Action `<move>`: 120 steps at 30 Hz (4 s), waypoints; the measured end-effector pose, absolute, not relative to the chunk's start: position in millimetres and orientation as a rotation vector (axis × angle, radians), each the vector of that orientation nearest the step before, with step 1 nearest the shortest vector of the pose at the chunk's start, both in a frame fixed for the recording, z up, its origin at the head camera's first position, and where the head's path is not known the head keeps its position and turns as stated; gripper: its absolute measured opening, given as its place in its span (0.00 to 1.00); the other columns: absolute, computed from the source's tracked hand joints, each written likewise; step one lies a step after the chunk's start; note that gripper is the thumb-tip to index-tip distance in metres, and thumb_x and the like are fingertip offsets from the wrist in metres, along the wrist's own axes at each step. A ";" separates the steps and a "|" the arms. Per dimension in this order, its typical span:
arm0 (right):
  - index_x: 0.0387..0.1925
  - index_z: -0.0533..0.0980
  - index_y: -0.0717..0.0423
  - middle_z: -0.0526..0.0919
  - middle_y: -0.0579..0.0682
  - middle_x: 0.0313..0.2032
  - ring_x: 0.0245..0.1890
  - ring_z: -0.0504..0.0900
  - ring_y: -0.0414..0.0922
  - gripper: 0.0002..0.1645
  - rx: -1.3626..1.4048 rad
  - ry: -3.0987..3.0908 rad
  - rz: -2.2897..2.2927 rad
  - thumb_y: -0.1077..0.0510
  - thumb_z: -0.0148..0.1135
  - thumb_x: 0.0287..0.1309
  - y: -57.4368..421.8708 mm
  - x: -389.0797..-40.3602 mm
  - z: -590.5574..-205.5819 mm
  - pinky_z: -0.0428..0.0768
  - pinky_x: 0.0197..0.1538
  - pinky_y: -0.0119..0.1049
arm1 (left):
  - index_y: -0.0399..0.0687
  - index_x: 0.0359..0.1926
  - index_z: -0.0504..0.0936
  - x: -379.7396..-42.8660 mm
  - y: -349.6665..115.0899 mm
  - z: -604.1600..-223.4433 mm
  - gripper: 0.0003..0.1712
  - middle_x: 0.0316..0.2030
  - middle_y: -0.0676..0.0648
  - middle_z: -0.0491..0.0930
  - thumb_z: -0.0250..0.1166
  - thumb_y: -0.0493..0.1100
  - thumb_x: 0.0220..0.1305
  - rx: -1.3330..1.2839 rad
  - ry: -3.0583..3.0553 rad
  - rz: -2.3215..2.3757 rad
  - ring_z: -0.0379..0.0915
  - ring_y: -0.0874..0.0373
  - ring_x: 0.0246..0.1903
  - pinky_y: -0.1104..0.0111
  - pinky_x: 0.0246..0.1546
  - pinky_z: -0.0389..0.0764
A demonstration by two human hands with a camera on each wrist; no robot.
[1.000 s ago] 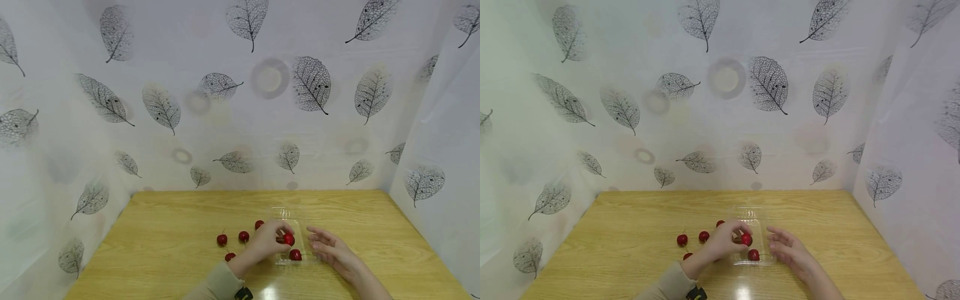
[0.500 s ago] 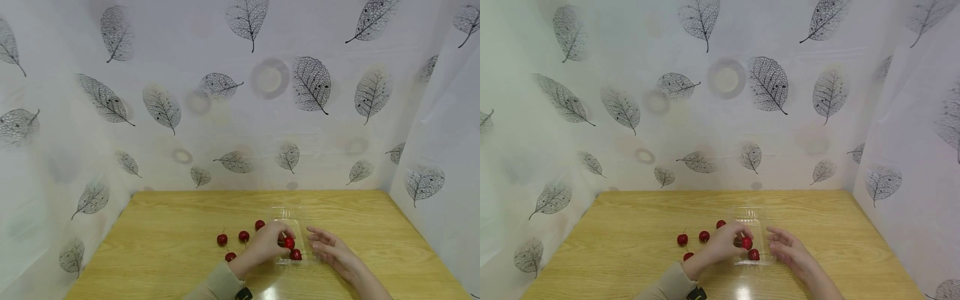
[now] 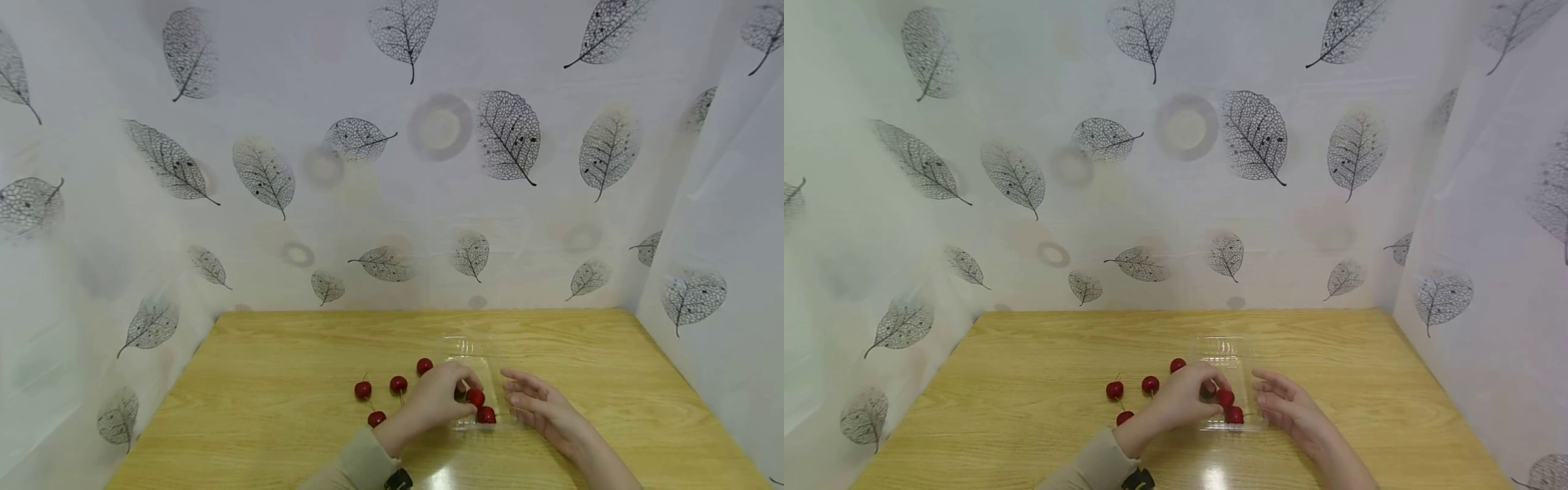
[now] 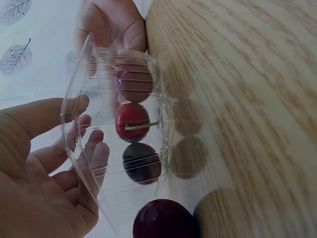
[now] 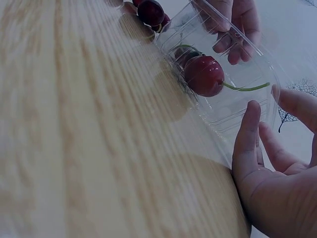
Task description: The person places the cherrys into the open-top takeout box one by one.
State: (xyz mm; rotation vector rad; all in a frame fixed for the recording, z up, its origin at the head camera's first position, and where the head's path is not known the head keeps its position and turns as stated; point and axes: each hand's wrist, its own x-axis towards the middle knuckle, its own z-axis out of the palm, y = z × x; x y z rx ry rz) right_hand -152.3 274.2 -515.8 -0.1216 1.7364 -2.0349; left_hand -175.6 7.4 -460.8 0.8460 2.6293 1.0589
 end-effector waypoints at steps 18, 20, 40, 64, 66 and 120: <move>0.74 0.69 0.40 0.74 0.41 0.62 0.60 0.80 0.32 0.27 -0.097 1.759 -2.020 0.58 0.55 0.79 273.7 -152.4 -514.5 0.80 0.63 0.27 | 0.40 0.48 0.88 -187.6 -4.3 -462.6 0.12 0.48 0.38 0.88 0.74 0.33 0.65 0.661 2.287 1.529 0.79 0.69 0.36 0.75 0.37 0.81; 0.73 0.70 0.39 0.74 0.40 0.61 0.60 0.80 0.32 0.26 -0.098 1.756 -2.022 0.59 0.55 0.79 273.6 -152.4 -514.3 0.80 0.63 0.27 | 0.39 0.48 0.88 -188.1 -4.7 -461.8 0.11 0.47 0.39 0.88 0.74 0.33 0.64 0.652 2.287 1.545 0.79 0.68 0.36 0.74 0.37 0.81; 0.68 0.75 0.37 0.78 0.39 0.57 0.57 0.82 0.33 0.24 -0.137 1.711 -2.068 0.62 0.55 0.78 273.3 -152.8 -517.5 0.81 0.62 0.27 | 0.35 0.51 0.86 -192.9 -22.3 -447.3 0.13 0.49 0.38 0.88 0.71 0.32 0.66 0.650 2.256 1.632 0.79 0.66 0.39 0.76 0.41 0.82; 0.66 0.75 0.36 0.78 0.38 0.58 0.58 0.82 0.33 0.24 -0.114 1.724 -2.050 0.62 0.55 0.78 274.0 -153.1 -517.2 0.81 0.63 0.27 | 0.34 0.54 0.84 -196.4 -74.6 -442.4 0.16 0.52 0.32 0.85 0.70 0.34 0.68 0.504 2.320 1.725 0.80 0.58 0.43 0.70 0.46 0.82; 0.67 0.75 0.37 0.78 0.38 0.58 0.57 0.82 0.33 0.24 -0.124 1.719 -2.054 0.62 0.55 0.79 274.0 -153.1 -517.4 0.81 0.62 0.27 | 0.33 0.55 0.84 -195.1 -78.8 -440.8 0.16 0.52 0.33 0.85 0.70 0.34 0.67 0.507 2.340 1.728 0.81 0.56 0.44 0.69 0.48 0.82; 0.76 0.68 0.50 0.78 0.39 0.57 0.57 0.82 0.34 0.29 -0.125 1.709 -2.064 0.62 0.55 0.79 273.3 -153.1 -517.6 0.82 0.61 0.28 | 0.32 0.52 0.84 -188.5 -164.7 -483.0 0.16 0.51 0.32 0.87 0.72 0.33 0.65 0.208 2.527 1.631 0.85 0.52 0.44 0.71 0.41 0.83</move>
